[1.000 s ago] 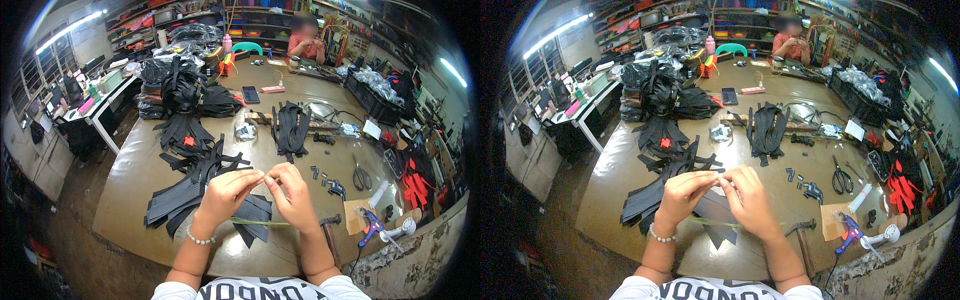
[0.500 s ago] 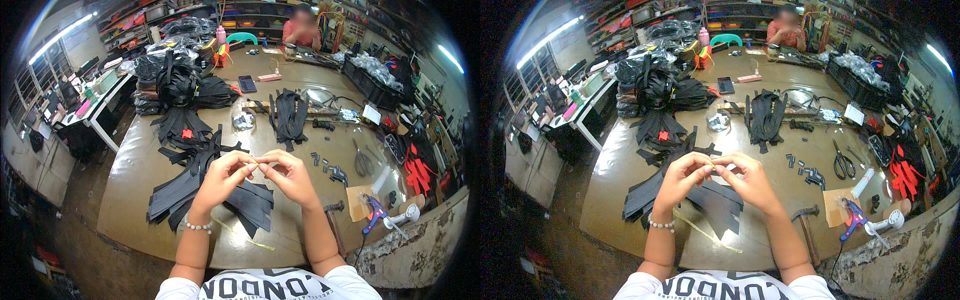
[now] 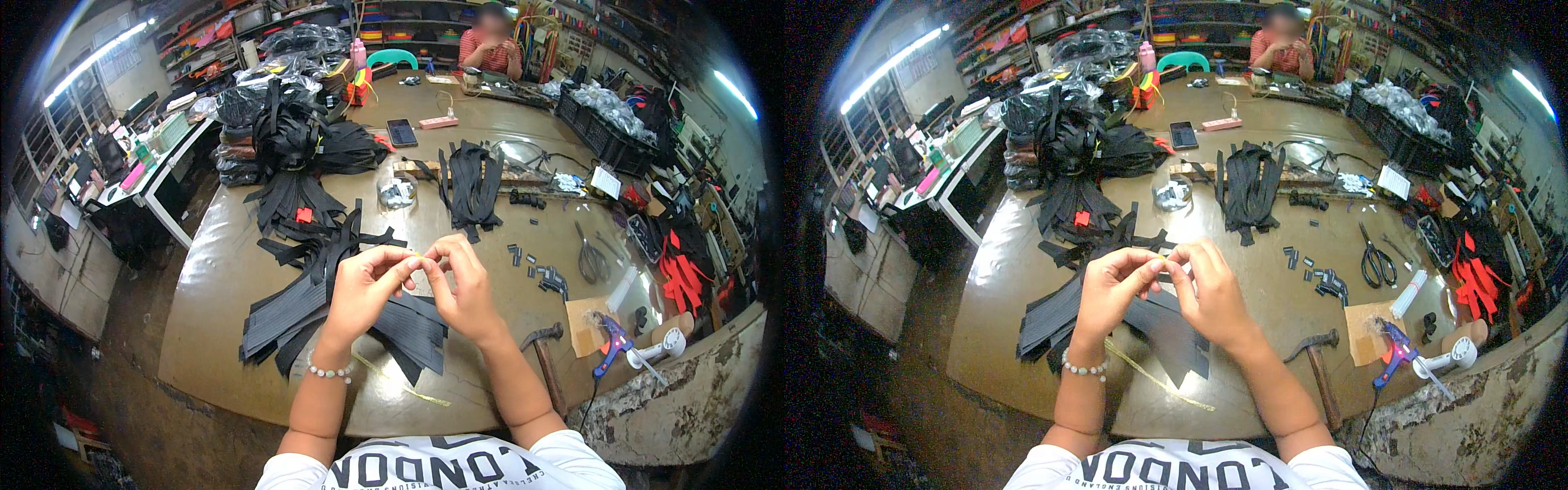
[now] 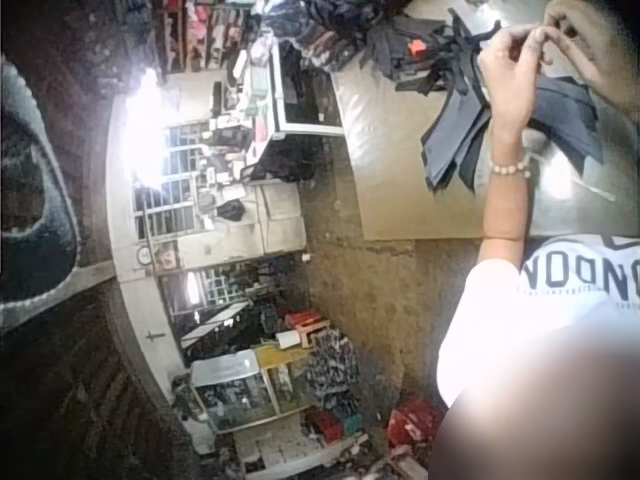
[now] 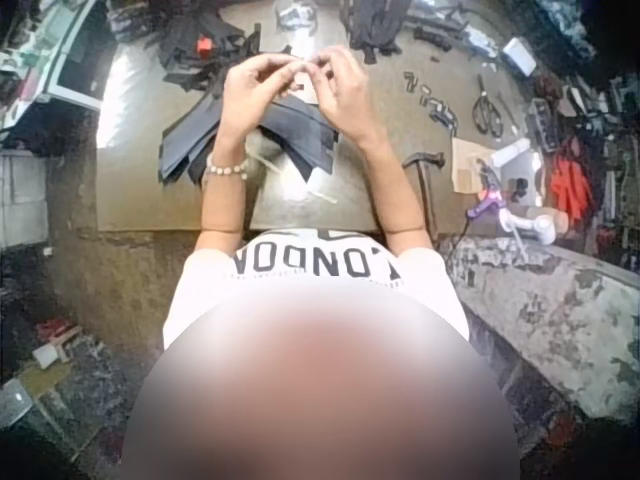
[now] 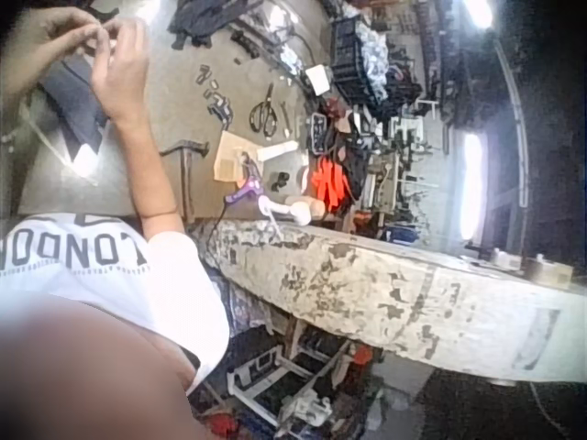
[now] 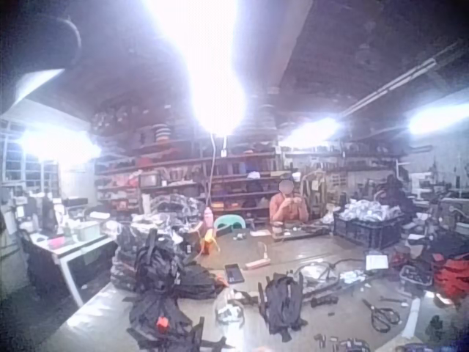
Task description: The person assembles black fabric straps by applying hot glue to attach small rectangular pieces and then bundles the finished straps with a yellow elastic band. The person uses a hot glue gun and handles multiple strap pieces on a cluttered workbench.
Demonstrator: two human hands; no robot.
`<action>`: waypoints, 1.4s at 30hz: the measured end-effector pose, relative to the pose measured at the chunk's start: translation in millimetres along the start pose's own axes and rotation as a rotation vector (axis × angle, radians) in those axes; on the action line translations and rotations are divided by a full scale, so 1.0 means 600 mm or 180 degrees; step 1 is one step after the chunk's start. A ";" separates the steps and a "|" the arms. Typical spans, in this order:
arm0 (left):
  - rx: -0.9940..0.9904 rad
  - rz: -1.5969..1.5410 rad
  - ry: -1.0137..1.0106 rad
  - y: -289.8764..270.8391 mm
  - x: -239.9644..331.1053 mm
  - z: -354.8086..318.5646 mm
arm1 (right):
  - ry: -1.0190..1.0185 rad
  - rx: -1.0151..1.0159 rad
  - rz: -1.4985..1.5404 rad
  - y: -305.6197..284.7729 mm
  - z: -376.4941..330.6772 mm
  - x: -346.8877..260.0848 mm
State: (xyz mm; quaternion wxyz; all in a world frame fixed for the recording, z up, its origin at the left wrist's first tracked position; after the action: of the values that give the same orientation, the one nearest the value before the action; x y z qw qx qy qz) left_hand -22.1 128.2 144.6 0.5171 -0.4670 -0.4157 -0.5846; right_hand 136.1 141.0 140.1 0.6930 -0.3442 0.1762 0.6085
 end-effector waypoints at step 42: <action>0.0127 0.1573 0.0893 -0.026 0.040 -0.012 | 0.0544 -0.0077 0.0631 0.015 -0.010 -0.016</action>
State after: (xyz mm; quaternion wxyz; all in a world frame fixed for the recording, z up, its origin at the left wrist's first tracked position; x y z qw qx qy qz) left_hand -39.4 117.6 166.5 0.7055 -0.4584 -0.2251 -0.4914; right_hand 126.6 130.1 139.9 0.6077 -0.3840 0.2604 0.6446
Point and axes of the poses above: each hand's wrist, its own z-axis towards the middle knuckle, its own y-axis out of the palm, x = y × z, the point moved 2 cm from there along z, towards the middle knuckle, and after that the axes turned 3 degrees about z, right-handed, at the moved point
